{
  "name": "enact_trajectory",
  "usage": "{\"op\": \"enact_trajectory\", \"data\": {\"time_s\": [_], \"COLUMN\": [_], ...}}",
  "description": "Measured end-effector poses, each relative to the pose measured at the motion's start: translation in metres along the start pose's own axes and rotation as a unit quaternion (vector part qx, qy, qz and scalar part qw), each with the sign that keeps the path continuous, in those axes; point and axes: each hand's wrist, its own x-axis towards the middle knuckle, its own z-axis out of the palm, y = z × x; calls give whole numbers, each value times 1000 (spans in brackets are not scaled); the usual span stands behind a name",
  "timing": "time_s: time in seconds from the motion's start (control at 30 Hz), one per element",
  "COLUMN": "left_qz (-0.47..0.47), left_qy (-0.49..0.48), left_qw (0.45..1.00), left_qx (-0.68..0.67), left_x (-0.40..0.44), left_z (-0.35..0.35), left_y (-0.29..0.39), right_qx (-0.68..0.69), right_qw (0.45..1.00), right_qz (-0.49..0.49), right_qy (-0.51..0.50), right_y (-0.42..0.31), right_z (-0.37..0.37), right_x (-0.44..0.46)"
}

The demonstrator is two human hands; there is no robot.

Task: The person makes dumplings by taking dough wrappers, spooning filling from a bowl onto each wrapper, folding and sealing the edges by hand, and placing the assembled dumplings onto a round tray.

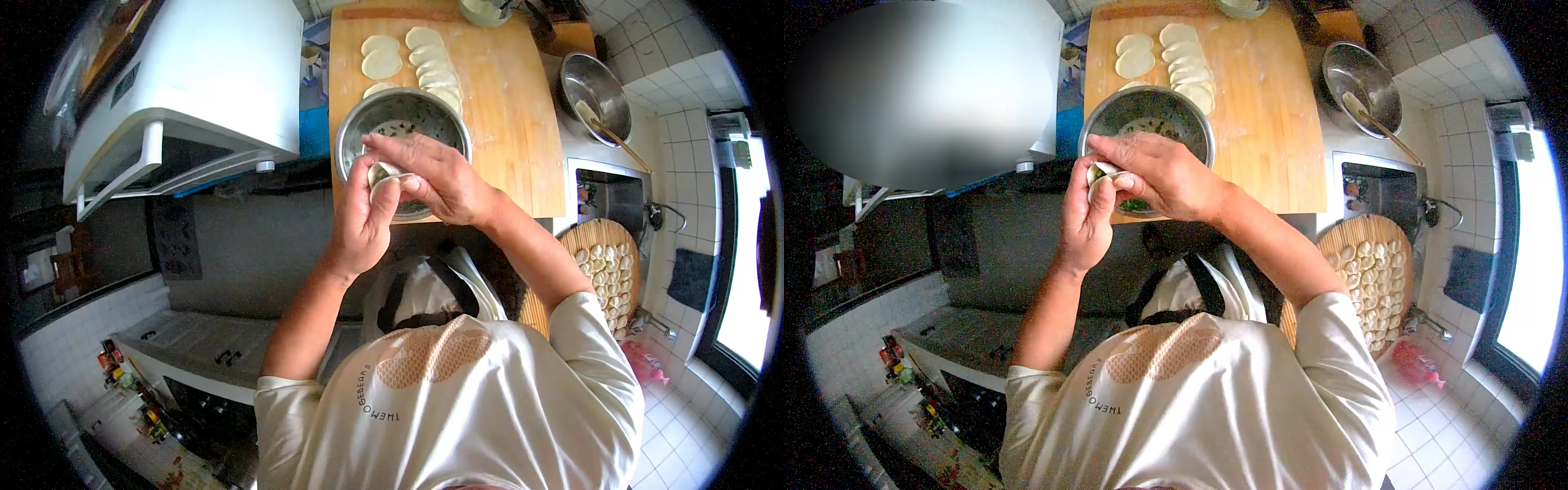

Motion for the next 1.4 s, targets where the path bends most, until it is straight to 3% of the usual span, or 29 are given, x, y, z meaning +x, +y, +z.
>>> {"op": "enact_trajectory", "data": {"time_s": [0.07, 0.17, 0.27, 0.4, 0.6, 0.73, 0.8, 0.93, 1.0, 1.07, 1.23, 1.4], "left_qz": [22, 53, 124, 77, 40, -12, -4, -11, 8, -29, 73, 95], "left_qy": [6, -9, 5, -18, -54, -50, -24, -37, 0, 0, 19, -5], "left_qw": [994, 974, 959, 970, 974, 995, 988, 993, 991, 993, 953, 946], "left_qx": [106, 220, 254, 231, 214, 87, 154, 116, 137, 113, 293, 310], "left_x": [0, 5, 11, 15, 22, 26, 30, 36, 40, 41, 46, 44], "left_z": [-1, 1, 4, 2, -4, 1, 4, 2, 2, 8, 9, 14], "left_y": [0, 10, 9, 14, 14, 16, 20, 20, 18, 27, 15, 19], "right_qx": [-90, -83, -98, -118, 74, 98, 145, 244, 319, 304, 324, 231], "right_qw": [992, 983, 982, 982, 996, 994, 988, 965, 937, 944, 938, 966], "right_qz": [-75, -99, -105, -101, -7, 36, 44, 86, 135, 121, 74, 6], "right_qy": [49, 128, 125, 103, 42, 10, 25, 54, 45, 50, 102, 118], "right_y": [2, -4, -3, 0, -3, -6, -4, -12, -16, -13, -12, -19], "right_z": [3, 4, 1, -5, -11, -13, -10, -7, -8, -7, 2, 1], "right_x": [1, 6, 6, 5, 7, 9, 9, 14, 16, 17, 16, 14]}}
